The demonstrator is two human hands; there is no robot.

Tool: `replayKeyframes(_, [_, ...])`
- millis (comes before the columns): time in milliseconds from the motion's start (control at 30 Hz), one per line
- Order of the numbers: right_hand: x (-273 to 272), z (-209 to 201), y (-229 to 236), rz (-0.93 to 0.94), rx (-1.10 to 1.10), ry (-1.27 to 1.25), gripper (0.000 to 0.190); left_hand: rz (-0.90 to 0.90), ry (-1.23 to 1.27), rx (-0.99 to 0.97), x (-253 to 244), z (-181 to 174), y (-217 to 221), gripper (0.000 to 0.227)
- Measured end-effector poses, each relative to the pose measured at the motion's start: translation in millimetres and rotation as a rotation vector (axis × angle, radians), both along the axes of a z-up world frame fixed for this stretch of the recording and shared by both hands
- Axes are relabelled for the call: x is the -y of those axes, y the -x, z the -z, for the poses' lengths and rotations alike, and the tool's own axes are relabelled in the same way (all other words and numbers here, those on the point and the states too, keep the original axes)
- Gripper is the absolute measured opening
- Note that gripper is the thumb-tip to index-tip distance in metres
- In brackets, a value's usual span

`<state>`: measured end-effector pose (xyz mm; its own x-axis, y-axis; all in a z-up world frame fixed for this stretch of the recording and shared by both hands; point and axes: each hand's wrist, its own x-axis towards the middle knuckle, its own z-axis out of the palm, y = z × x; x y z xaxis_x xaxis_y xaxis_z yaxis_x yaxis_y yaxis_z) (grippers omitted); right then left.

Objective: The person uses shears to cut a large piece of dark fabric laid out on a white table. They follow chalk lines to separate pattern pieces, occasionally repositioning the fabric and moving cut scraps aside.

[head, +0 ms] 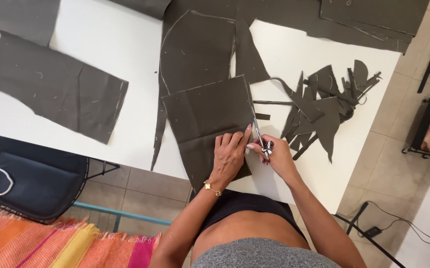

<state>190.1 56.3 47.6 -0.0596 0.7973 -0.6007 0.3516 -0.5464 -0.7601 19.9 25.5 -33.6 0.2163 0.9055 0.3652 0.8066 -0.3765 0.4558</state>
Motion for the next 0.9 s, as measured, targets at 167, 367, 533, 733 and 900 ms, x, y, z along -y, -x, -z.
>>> replayKeyframes(167, [7.5,1.6,-1.0,0.02,0.029,0.015,0.022,0.0,-0.015,0.021,-0.9,1.0,0.9,0.041])
replayKeyframes(367, [2.7,6.2,-5.6,0.003,-0.012,0.02,0.02,-0.004,-0.018,0.041,-1.3,-2.9,1.7,0.039])
replayKeyframes(533, [-11.2,18.0,-6.4,-0.044,0.012,-0.032,0.021,0.006,-0.021,0.049,0.0,-1.2,2.1,0.04])
replayKeyframes(733, [-3.5,35.2,-9.7,-0.043,0.044,-0.044,0.022,0.005,-0.004,0.049,0.3,-1.5,2.2,0.042])
replayKeyframes(900, [-12.2,30.9,-6.9,-0.039,0.032,-0.041,0.023,0.014,-0.014,0.072,-0.1,-8.1,5.0,0.039])
